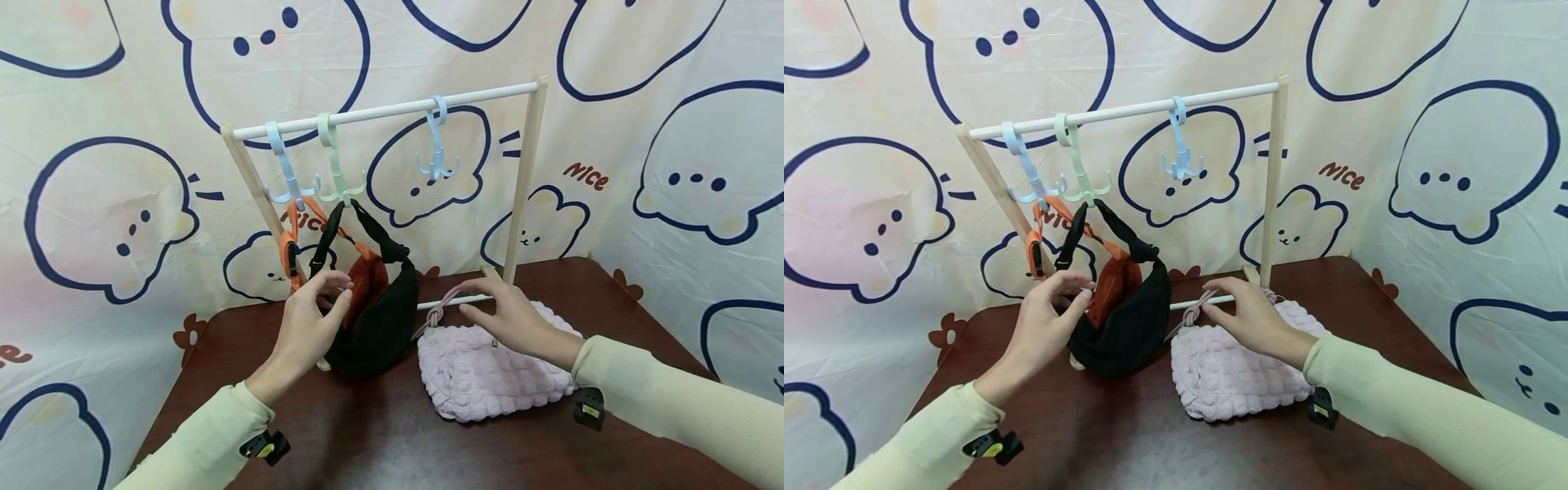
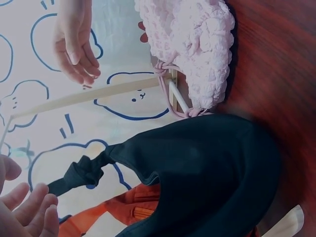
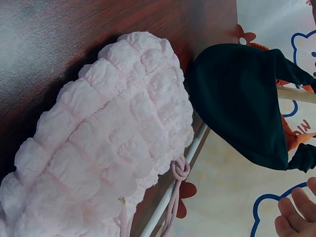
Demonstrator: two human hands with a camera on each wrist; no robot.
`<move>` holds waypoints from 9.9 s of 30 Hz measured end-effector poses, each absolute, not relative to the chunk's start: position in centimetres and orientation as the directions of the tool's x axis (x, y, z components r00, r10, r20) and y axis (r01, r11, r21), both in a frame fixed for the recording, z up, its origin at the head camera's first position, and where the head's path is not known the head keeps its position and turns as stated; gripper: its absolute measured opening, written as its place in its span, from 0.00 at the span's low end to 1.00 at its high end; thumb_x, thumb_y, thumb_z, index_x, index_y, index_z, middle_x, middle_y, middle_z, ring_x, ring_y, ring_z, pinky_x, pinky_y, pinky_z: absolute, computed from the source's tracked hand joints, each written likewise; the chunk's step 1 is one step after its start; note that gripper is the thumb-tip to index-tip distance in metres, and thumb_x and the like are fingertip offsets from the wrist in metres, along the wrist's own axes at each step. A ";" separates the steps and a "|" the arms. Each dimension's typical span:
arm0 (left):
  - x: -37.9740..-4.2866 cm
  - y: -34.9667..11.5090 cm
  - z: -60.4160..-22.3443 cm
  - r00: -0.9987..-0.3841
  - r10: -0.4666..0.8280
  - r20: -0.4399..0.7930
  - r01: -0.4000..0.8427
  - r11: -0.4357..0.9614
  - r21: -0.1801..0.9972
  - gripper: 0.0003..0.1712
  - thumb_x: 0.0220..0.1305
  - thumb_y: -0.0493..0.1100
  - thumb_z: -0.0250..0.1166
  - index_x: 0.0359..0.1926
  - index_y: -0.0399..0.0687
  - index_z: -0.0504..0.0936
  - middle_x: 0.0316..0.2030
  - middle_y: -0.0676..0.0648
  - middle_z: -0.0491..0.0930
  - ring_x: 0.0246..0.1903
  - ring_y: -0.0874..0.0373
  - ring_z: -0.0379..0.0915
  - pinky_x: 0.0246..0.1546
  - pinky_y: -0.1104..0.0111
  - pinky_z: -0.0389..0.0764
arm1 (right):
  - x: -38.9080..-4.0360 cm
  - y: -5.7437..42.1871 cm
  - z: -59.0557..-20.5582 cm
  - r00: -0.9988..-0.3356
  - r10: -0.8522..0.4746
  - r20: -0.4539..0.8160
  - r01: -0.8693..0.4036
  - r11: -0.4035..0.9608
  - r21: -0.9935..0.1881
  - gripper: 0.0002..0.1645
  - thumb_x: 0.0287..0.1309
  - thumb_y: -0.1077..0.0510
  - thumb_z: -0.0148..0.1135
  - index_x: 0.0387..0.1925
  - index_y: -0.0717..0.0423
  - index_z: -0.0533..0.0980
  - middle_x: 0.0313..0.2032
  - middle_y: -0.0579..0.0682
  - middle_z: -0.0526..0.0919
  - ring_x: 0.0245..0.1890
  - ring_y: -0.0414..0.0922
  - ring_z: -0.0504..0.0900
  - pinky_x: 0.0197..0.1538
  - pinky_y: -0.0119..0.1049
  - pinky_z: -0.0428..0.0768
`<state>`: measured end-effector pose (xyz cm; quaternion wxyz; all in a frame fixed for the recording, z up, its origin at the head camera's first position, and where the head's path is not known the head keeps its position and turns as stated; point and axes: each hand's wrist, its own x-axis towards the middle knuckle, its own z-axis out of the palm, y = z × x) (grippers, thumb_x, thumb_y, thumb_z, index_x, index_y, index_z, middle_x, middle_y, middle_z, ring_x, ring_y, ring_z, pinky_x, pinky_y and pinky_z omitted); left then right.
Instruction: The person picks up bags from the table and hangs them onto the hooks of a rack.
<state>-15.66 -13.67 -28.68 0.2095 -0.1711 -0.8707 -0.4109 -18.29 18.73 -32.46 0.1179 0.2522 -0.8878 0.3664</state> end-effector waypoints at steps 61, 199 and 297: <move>-15.5 -8.5 -35.6 -0.894 0.260 0.365 0.439 0.665 0.604 0.11 0.68 0.42 0.66 0.51 0.52 0.83 0.45 0.52 0.86 0.43 0.59 0.80 0.41 0.67 0.78 | -20.1 24.8 -35.4 -0.888 -0.379 0.261 -0.459 0.750 -0.476 0.21 0.68 0.56 0.63 0.57 0.63 0.79 0.56 0.62 0.83 0.57 0.60 0.81 0.58 0.61 0.76; -21.6 0.4 -40.6 -0.915 0.386 -0.116 0.280 0.815 0.507 0.25 0.72 0.49 0.59 0.65 0.46 0.69 0.54 0.43 0.72 0.41 0.53 0.70 0.43 0.61 0.71 | -26.0 28.3 -36.3 -0.859 -0.405 -0.314 -0.290 0.889 -0.355 0.24 0.65 0.60 0.63 0.55 0.74 0.75 0.46 0.64 0.83 0.45 0.54 0.82 0.53 0.53 0.81; -20.4 -0.5 -40.5 -0.834 0.460 -0.305 0.393 0.883 0.258 0.22 0.67 0.50 0.68 0.19 0.50 0.71 0.16 0.53 0.63 0.19 0.61 0.64 0.24 0.70 0.66 | -22.4 28.4 -39.8 -0.812 -0.428 -0.398 -0.293 0.887 -0.356 0.16 0.52 0.61 0.77 0.37 0.60 0.76 0.31 0.49 0.77 0.27 0.41 0.76 0.28 0.33 0.76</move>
